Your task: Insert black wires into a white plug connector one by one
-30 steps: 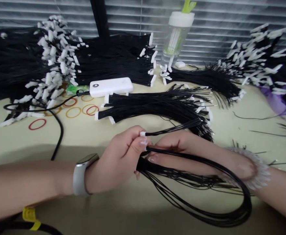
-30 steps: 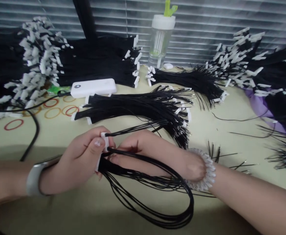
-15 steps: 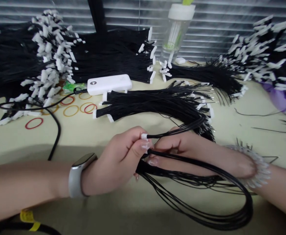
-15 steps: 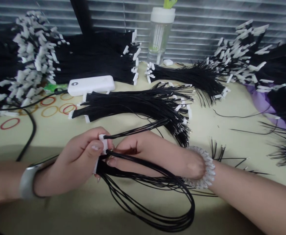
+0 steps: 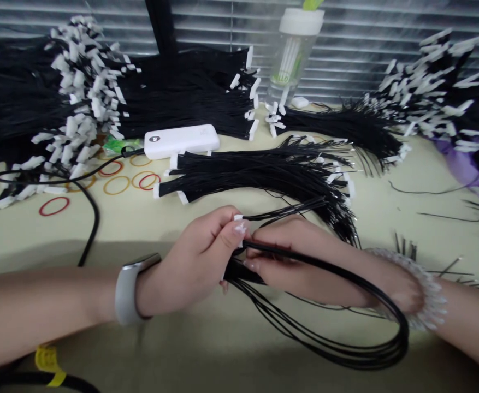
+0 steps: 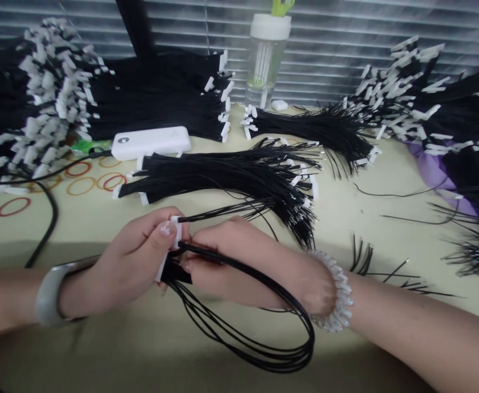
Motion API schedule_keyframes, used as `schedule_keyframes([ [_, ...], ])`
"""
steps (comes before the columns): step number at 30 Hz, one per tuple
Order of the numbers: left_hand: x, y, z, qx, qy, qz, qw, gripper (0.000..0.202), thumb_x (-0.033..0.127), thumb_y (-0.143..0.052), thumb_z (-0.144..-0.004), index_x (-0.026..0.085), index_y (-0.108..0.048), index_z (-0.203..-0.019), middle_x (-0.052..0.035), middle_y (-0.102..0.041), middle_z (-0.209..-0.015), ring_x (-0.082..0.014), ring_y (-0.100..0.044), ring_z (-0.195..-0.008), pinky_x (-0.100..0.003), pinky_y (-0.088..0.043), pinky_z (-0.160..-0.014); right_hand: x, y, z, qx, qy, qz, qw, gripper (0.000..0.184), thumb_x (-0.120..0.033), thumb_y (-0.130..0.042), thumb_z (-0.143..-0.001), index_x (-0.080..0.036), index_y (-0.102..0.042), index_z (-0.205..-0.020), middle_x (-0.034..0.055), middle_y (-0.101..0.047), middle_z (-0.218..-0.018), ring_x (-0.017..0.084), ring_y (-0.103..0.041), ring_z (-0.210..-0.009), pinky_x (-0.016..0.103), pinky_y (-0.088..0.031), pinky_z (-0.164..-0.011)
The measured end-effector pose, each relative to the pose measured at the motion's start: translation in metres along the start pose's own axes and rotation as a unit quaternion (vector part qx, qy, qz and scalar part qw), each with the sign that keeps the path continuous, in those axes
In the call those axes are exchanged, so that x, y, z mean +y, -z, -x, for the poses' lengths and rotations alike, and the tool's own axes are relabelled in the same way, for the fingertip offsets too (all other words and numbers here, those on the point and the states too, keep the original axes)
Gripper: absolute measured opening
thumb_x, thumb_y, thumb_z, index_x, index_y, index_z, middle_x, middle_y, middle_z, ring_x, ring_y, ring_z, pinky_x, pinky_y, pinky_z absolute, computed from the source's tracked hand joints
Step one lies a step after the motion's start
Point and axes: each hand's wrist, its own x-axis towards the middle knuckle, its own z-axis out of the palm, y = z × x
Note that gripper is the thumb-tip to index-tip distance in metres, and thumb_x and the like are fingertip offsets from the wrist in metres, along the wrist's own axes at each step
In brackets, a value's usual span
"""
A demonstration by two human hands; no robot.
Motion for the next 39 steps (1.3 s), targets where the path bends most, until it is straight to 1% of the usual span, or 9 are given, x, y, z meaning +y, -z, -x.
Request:
schedule_keyframes([
  [4, 0.002, 0.001, -0.001, -0.015, -0.003, -0.001, 1.000, 0.030, 0.042, -0.033, -0.084, 0.016, -0.039, -0.070, 0.0065, -0.037, -0.056, -0.0008, -0.040, -0.036, -0.009, -0.036, -0.032, 0.003, 0.002, 0.000, -0.022, 0.023, -0.002, 0.999, 0.014, -0.017, -0.041, -0.081, -0.019, -0.054, -0.075, -0.0074, -0.057, -0.075, 0.004, -0.046, -0.060, 0.015, -0.036, -0.056],
  [7, 0.003, 0.001, -0.001, -0.018, -0.001, -0.001, 1.000, 0.030, 0.042, -0.033, -0.084, 0.016, -0.039, -0.069, 0.0065, -0.038, -0.055, -0.0011, -0.041, -0.036, -0.010, -0.036, -0.031, 0.007, 0.004, 0.000, -0.045, 0.039, -0.030, 0.998, 0.018, -0.022, -0.039, -0.084, -0.019, -0.055, -0.076, -0.0067, -0.057, -0.076, 0.005, -0.049, -0.066, 0.015, -0.039, -0.063],
  [10, 0.002, 0.001, -0.001, -0.022, 0.001, 0.001, 1.000, 0.030, 0.042, -0.033, -0.084, 0.017, -0.039, -0.069, 0.0065, -0.038, -0.054, -0.0018, -0.041, -0.036, -0.010, -0.036, -0.031, 0.009, 0.005, 0.000, -0.062, 0.045, -0.066, 0.995, 0.022, -0.024, -0.037, -0.085, -0.017, -0.056, -0.078, -0.0059, -0.057, -0.076, 0.005, -0.050, -0.067, 0.015, -0.041, -0.063],
  [15, 0.001, 0.002, 0.000, -0.038, -0.008, -0.011, 0.999, 0.031, 0.042, -0.033, -0.084, 0.017, -0.039, -0.068, 0.0065, -0.038, -0.053, -0.0018, -0.041, -0.038, -0.010, -0.036, -0.033, 0.008, 0.007, 0.002, -0.089, 0.048, -0.125, 0.987, 0.020, -0.015, -0.041, -0.083, -0.018, -0.059, -0.090, -0.0046, -0.059, -0.083, 0.006, -0.052, -0.071, 0.013, -0.041, -0.064],
  [19, 0.003, 0.003, 0.001, -0.034, -0.013, -0.030, 0.999, 0.031, 0.041, -0.033, -0.084, 0.016, -0.039, -0.066, 0.0063, -0.037, -0.054, -0.0015, -0.040, -0.038, -0.010, -0.036, -0.033, 0.008, 0.007, 0.004, -0.100, 0.040, -0.153, 0.982, 0.021, -0.015, -0.039, -0.083, -0.019, -0.059, -0.090, -0.0056, -0.059, -0.083, 0.005, -0.053, -0.074, 0.011, -0.042, -0.064],
  [25, 0.004, 0.003, 0.000, -0.035, -0.006, -0.014, 0.999, 0.031, 0.042, -0.033, -0.084, 0.016, -0.038, -0.068, 0.0065, -0.037, -0.055, -0.0018, -0.042, -0.038, -0.010, -0.038, -0.032, 0.005, 0.003, 0.002, -0.065, 0.054, -0.070, 0.994, 0.021, -0.013, -0.038, -0.082, -0.018, -0.057, -0.089, -0.0054, -0.059, -0.086, 0.005, -0.052, -0.073, 0.011, -0.041, -0.064],
  [31, 0.004, 0.002, -0.001, -0.014, 0.002, -0.012, 1.000, 0.032, 0.044, -0.031, -0.084, 0.017, -0.039, -0.071, 0.0057, -0.038, -0.059, -0.0022, -0.042, -0.037, -0.012, -0.038, -0.031, -0.002, 0.007, 0.005, 0.028, 0.027, 0.080, 0.996, 0.011, -0.014, -0.046, -0.076, -0.017, -0.047, -0.065, -0.0068, -0.049, -0.060, 0.003, -0.036, -0.052, 0.017, -0.028, -0.050],
  [35, 0.003, 0.002, 0.001, -0.017, -0.005, -0.024, 1.000, 0.033, 0.045, -0.031, -0.084, 0.016, -0.040, -0.070, 0.0060, -0.037, -0.058, -0.0017, -0.042, -0.036, -0.011, -0.036, -0.030, -0.005, 0.010, 0.013, 0.029, 0.019, 0.124, 0.992, 0.016, -0.017, -0.048, -0.076, -0.015, -0.046, -0.060, -0.0044, -0.048, -0.059, 0.005, -0.039, -0.055, 0.019, -0.030, -0.054],
  [39, 0.003, 0.001, 0.001, -0.021, -0.002, -0.026, 0.999, 0.032, 0.044, -0.032, -0.084, 0.016, -0.041, -0.070, 0.0062, -0.037, -0.058, -0.0014, -0.042, -0.036, -0.011, -0.036, -0.031, -0.006, 0.007, 0.018, 0.032, 0.018, 0.126, 0.991, 0.018, -0.021, -0.044, -0.081, -0.016, -0.046, -0.063, -0.0048, -0.049, -0.060, 0.004, -0.037, -0.053, 0.018, -0.029, -0.052],
])
